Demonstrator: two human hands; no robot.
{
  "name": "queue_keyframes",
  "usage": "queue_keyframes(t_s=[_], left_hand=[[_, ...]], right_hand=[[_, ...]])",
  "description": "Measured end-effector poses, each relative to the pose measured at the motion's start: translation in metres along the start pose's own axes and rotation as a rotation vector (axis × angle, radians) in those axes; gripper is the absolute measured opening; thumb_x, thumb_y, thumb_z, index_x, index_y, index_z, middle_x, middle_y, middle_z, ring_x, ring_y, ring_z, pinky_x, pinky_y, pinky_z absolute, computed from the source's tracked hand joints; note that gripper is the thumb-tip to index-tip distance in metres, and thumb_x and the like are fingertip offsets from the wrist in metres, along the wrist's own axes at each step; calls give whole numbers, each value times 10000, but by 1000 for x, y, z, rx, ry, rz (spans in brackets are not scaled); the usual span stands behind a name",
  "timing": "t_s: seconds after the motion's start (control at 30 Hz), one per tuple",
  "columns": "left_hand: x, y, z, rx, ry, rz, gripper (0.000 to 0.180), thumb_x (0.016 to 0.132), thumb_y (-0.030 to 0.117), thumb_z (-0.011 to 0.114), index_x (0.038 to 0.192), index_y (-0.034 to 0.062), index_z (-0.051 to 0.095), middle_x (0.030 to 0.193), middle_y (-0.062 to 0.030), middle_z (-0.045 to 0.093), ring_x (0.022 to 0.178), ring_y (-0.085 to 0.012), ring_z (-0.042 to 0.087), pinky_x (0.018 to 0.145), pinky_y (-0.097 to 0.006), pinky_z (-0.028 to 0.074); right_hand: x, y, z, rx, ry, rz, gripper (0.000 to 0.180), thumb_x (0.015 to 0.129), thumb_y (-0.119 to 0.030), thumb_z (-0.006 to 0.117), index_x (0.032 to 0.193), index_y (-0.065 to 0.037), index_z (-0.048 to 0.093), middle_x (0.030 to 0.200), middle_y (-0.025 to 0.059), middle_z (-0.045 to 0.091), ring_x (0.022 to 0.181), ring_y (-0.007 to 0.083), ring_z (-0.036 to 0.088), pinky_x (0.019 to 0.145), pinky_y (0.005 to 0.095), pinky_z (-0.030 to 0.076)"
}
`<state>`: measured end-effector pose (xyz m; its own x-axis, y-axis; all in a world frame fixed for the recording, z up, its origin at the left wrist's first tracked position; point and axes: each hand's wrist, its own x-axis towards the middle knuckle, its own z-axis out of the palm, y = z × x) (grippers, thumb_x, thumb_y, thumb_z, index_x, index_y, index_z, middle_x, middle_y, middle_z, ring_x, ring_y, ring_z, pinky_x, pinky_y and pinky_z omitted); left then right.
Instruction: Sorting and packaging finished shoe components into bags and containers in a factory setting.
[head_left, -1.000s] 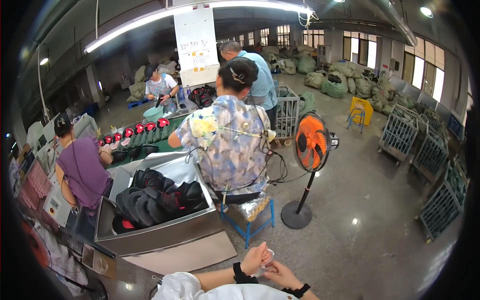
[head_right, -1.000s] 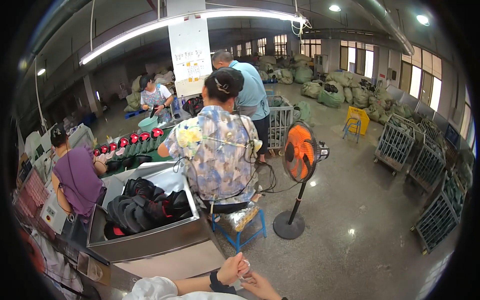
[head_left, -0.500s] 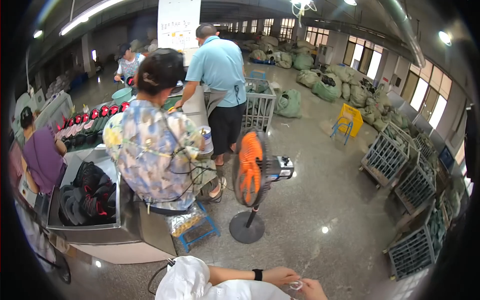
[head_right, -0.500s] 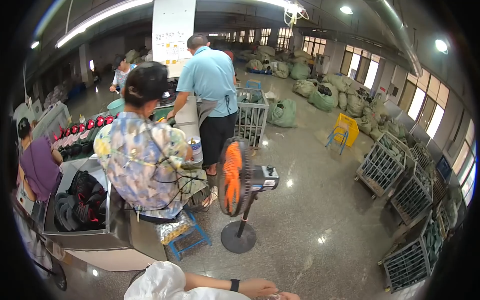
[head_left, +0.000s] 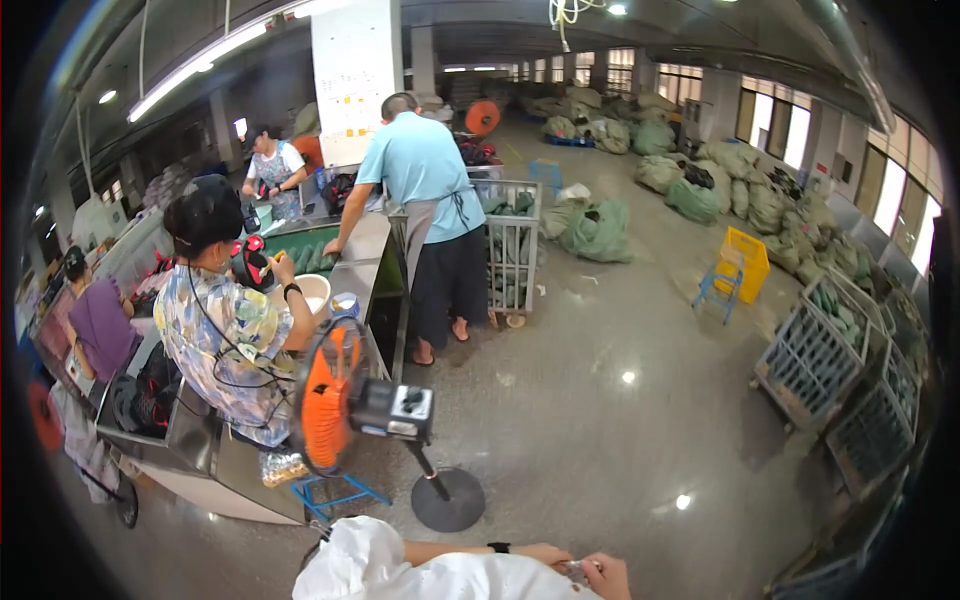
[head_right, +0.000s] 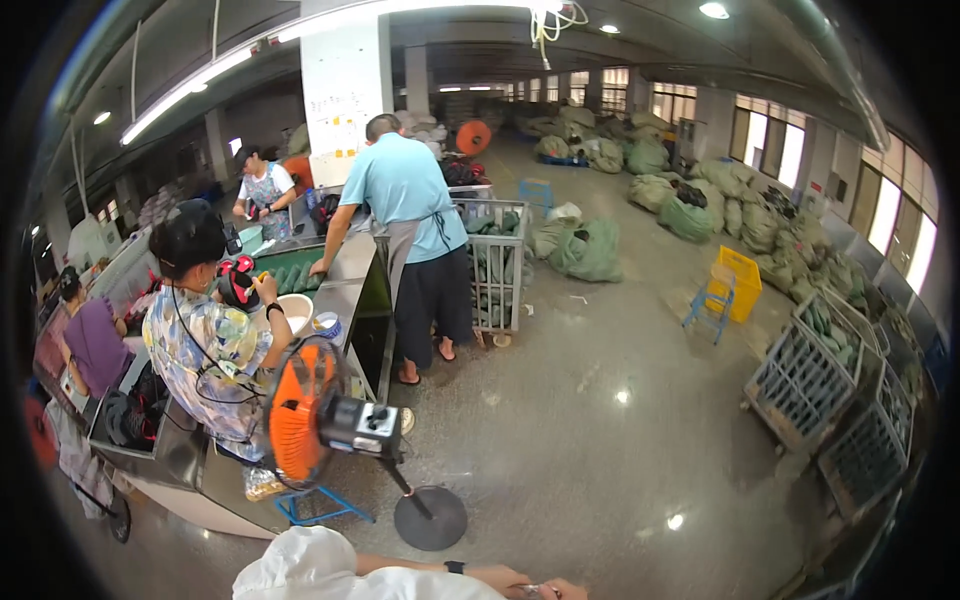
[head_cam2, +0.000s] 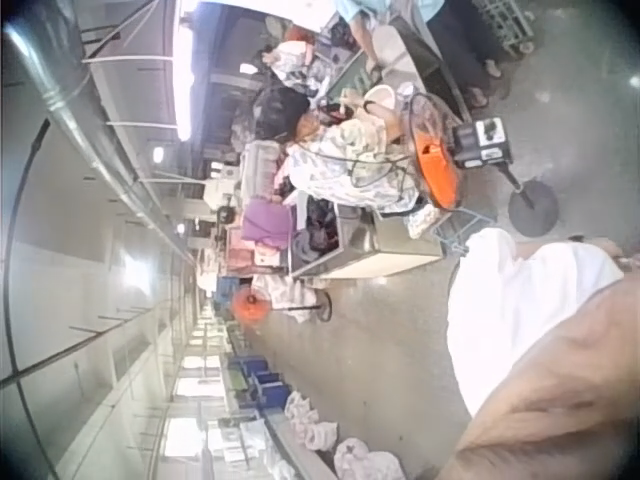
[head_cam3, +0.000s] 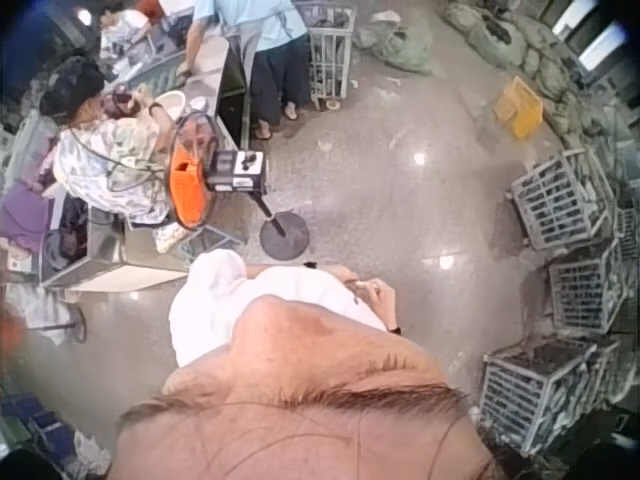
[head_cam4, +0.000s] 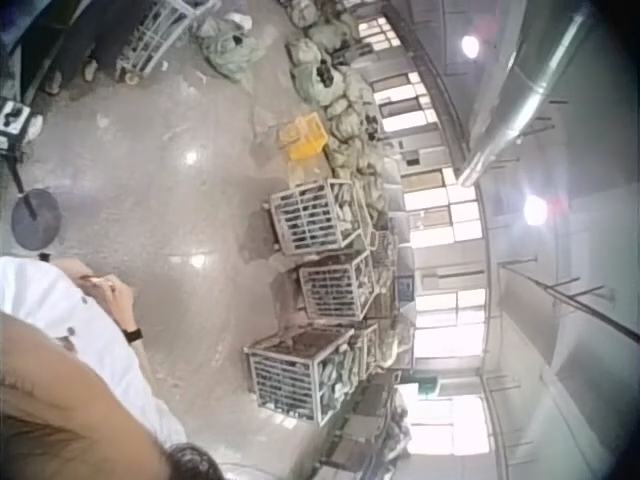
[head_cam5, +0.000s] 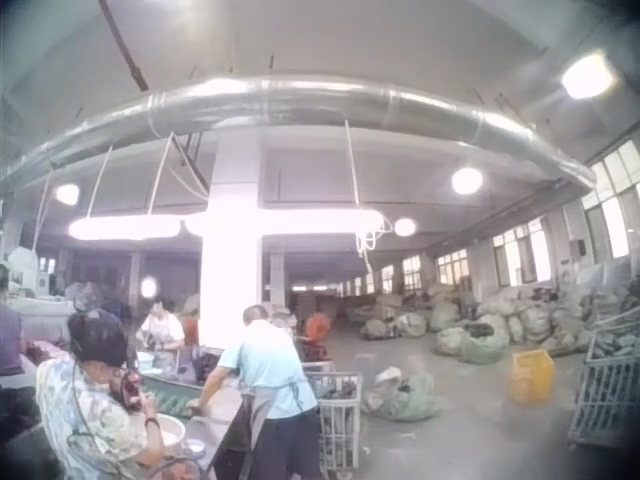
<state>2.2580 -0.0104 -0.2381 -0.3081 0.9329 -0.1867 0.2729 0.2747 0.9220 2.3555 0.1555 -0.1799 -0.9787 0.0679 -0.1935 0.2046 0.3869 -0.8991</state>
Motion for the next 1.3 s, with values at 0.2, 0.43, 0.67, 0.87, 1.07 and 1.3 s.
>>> queue_keyframes(t_s=[0.2,0.43,0.67,0.87,1.07,1.3], left_hand=[[74,-18,-86,-204,420,-341,285,927,263,405,927,12,537,790,-85,587,749,-177,566,673,-303,440],[204,-57,-233,-967,705,-78,275,941,249,400,1050,32,530,858,-29,575,773,-99,533,704,-224,430],[368,-63,-387,-883,664,45,266,947,218,383,1099,32,497,877,-11,549,801,-94,529,739,-244,448],[507,-98,-510,-581,772,-105,320,938,253,391,1166,35,445,682,27,417,586,-55,398,522,-215,394],[570,-139,-641,68,806,-323,227,899,228,470,996,24,497,807,-45,569,707,-143,553,611,-283,451],[613,-140,-783,-699,924,-64,121,819,58,594,917,-7,570,862,-87,633,770,-138,596,704,-280,476]], right_hand=[[186,25,-64,145,-149,-87,230,801,-105,625,972,44,585,789,49,619,679,89,557,591,225,442],[391,13,-136,175,-302,-43,247,791,-80,602,1006,39,581,810,82,642,671,95,584,593,222,457],[527,14,-255,13,-61,1,152,790,-117,566,781,10,648,632,53,623,517,101,544,480,241,421],[681,75,-288,-308,-58,-180,173,773,-185,599,794,-27,665,651,99,631,552,204,589,533,310,457],[868,-14,-340,-184,-522,-628,197,793,-265,579,843,-95,665,737,127,627,656,282,607,575,356,467],[1113,-53,-356,-385,-280,-598,255,800,-298,572,810,-59,660,744,112,640,662,288,605,582,353,473]])
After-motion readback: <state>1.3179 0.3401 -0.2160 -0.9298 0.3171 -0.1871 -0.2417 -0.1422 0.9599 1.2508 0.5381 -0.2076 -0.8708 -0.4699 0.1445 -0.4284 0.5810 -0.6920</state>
